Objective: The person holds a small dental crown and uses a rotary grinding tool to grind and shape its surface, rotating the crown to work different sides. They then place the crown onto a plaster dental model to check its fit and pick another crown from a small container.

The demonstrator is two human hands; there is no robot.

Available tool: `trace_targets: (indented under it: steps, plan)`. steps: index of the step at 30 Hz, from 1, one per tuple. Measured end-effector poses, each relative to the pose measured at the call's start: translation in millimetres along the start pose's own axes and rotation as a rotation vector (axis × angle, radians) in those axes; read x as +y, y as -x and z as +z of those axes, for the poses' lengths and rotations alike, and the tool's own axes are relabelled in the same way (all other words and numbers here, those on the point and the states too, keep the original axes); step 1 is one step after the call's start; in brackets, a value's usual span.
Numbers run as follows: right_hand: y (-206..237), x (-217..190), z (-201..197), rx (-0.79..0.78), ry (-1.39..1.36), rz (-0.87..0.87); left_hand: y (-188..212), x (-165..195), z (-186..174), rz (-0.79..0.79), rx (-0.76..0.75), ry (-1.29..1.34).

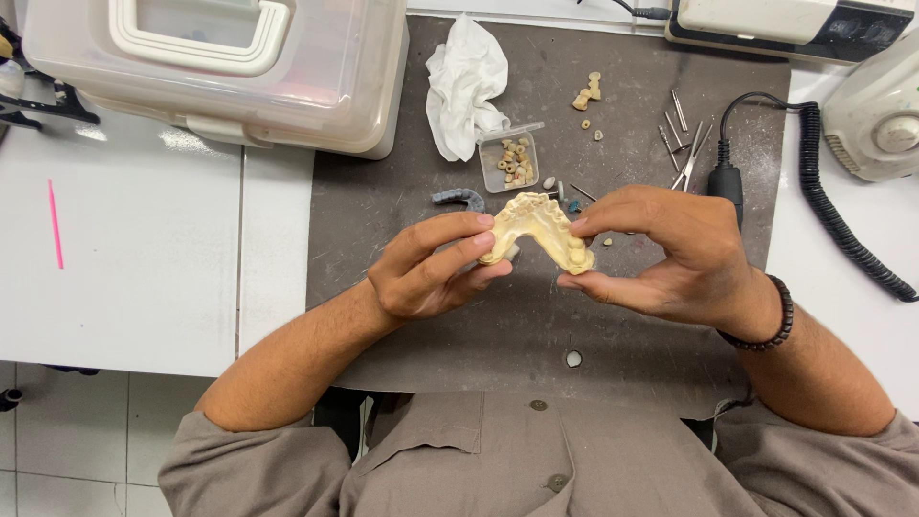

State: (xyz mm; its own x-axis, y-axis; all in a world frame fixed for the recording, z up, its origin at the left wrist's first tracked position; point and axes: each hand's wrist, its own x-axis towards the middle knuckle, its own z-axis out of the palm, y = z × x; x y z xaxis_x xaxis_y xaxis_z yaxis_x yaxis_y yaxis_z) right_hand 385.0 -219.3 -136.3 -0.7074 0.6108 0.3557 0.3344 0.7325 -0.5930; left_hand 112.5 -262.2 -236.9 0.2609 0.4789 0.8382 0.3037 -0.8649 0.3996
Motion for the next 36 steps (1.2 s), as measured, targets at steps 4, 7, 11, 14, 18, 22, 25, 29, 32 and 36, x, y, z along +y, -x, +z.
trace_targets:
  steps: [4,7,11,14,18,22,25,29,32,36]
  plan:
    - [-0.2,2.5,0.6,0.015,-0.002,-0.036,-1.5,-1.5,1.0,0.016,0.006,-0.02]
    - [-2.2,5.8,1.4,0.029,-0.003,-0.036,-3.1,-3.8,2.4,-0.001,0.006,-0.02]
    - [-5.1,10.8,2.9,0.063,0.039,-0.055,-5.2,-6.6,6.3,-0.004,0.017,-0.048]
    - [-4.7,12.2,3.8,0.104,0.054,-0.066,-5.3,-7.1,7.4,-0.019,0.02,-0.022]
    - [-3.0,12.1,5.1,0.134,0.044,-0.058,-5.8,-9.0,7.4,-0.008,0.017,0.037]
    - [-2.6,11.7,6.3,0.14,0.089,-0.132,-6.9,-11.7,7.5,0.013,0.018,0.072]
    - [-2.4,9.3,7.2,0.159,0.11,-0.177,-7.0,-12.9,7.4,0.02,0.02,0.091]
    - [-1.8,4.6,6.0,0.155,0.148,-0.216,-7.4,-14.4,8.6,0.032,0.027,0.089]
    - [-3.3,3.0,5.8,0.15,0.149,-0.249,-8.1,-15.8,9.5,0.036,0.044,0.085]
    - [-4.9,2.6,5.3,0.133,0.153,-0.259,-8.5,-16.0,9.4,0.019,0.051,0.056]
